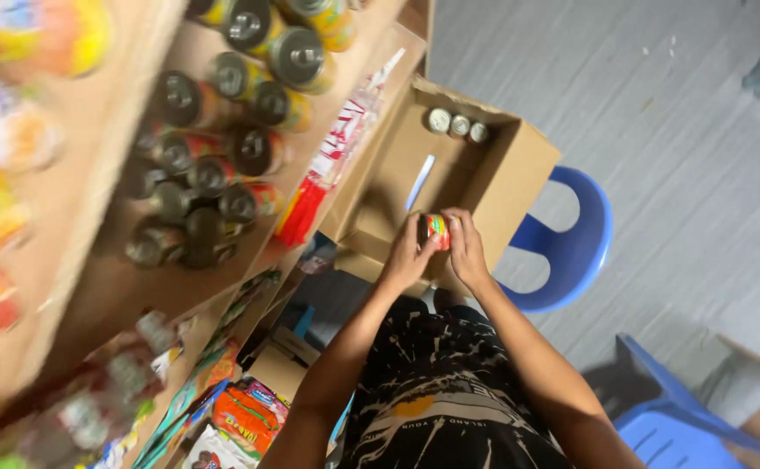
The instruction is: Placing canned goods from a cardboard box onto store shelves.
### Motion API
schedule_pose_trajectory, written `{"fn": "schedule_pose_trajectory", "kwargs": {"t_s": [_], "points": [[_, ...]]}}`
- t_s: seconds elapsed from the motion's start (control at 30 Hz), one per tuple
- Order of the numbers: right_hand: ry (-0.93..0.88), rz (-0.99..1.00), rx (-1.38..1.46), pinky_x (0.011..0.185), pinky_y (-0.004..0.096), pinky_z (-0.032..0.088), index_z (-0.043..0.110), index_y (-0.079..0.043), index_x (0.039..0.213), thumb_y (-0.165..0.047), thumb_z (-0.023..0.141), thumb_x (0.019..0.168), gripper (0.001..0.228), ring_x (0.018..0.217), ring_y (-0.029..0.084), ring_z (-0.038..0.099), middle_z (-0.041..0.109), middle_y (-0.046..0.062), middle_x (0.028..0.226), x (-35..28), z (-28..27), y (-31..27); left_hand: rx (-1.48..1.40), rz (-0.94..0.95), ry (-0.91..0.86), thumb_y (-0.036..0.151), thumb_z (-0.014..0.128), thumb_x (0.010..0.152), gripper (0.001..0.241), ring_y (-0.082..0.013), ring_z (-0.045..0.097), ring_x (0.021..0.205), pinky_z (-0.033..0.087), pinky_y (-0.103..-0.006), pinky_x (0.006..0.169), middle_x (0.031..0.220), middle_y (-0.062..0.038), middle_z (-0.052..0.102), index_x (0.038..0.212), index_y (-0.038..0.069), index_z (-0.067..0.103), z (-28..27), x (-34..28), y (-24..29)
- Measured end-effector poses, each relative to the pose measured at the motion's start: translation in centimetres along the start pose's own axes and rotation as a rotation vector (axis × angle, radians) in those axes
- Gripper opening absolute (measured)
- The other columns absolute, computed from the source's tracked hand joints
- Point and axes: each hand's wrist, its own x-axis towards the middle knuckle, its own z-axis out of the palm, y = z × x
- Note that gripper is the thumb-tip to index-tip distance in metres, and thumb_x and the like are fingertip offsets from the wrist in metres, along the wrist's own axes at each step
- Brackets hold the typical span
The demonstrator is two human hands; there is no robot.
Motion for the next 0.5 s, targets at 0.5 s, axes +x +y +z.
{"fn": "schedule_pose_trajectory", "kwargs": {"t_s": [0.5], "points": [[-0.09, 0.065, 0.24, 0.065, 0.026, 0.049, 0.056, -0.006, 0.126, -0.04, 0.023, 0.113, 0.049, 0.077, 0.011, 0.057, 0.062, 0.006, 0.098, -4.7, 1.9, -12.7, 0.056, 0.185, 0.3, 0.035, 0.051, 0.107, 0.048, -0.0297, 0.065, 0.114, 0.054, -0.0391, 0.09, 0.133, -0.018, 0.059, 0.144, 0.004, 0.045, -10.7, -7.2, 16.2]]}}
